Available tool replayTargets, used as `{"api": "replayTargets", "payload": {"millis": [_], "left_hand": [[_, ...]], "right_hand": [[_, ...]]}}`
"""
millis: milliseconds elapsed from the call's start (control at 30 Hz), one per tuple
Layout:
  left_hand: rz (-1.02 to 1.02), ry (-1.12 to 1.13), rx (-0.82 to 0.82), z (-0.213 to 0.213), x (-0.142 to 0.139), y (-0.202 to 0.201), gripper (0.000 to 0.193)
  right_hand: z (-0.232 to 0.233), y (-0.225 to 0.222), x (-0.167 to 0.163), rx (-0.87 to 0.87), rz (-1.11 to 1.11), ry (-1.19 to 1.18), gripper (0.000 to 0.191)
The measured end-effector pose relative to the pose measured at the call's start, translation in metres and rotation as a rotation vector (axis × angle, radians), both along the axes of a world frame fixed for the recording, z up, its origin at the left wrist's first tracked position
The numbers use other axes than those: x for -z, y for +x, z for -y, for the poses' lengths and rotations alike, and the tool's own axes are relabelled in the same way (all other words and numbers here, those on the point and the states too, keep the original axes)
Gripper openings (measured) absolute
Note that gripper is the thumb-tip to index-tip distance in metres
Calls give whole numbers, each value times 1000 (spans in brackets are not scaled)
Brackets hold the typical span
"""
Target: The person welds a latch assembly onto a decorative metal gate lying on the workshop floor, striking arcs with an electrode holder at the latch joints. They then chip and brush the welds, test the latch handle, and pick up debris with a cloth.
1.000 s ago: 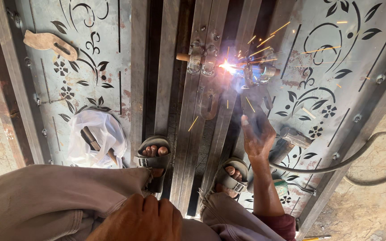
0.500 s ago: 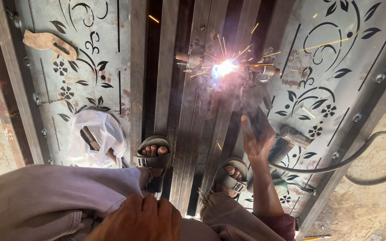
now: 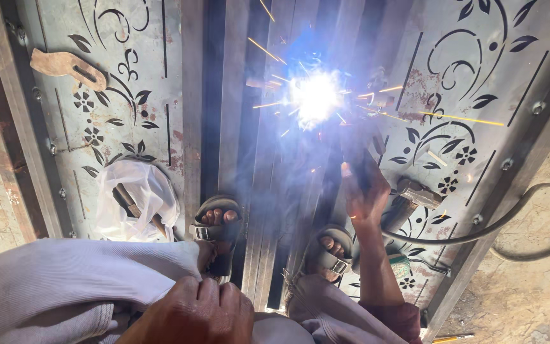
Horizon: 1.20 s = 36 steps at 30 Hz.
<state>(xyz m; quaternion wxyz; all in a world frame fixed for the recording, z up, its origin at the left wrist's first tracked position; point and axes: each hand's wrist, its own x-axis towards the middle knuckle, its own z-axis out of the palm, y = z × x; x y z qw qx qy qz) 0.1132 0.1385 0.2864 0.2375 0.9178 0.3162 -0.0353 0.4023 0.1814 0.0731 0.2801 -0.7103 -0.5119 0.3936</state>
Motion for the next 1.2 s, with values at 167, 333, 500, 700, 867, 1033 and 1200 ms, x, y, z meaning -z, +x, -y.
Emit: {"api": "replayTargets", "payload": {"millis": [167, 333, 500, 700, 867, 1033, 1200], "left_hand": [[-63, -54, 31, -2, -3, -1, 18], [-24, -27, -8, -4, -5, 1, 21], [53, -7, -67, 0, 1, 0, 23], [25, 27, -5, 14, 12, -9, 26], [26, 62, -18, 16, 15, -9, 19], [4, -10, 6, 5, 10, -10, 26], [13, -60, -13, 0, 8, -10, 24]], "right_hand": [[2, 0, 3, 31, -15, -17, 47], [2, 0, 3, 33, -157, 13, 34], [-2, -2, 0, 53, -62, -42, 42], [-2, -4, -1, 29, -139, 11, 36], [-5, -4, -3, -6, -106, 53, 39], [-5, -7, -7, 25, -76, -35, 43], [-3, -7, -3, 11, -121, 49, 41]]}}
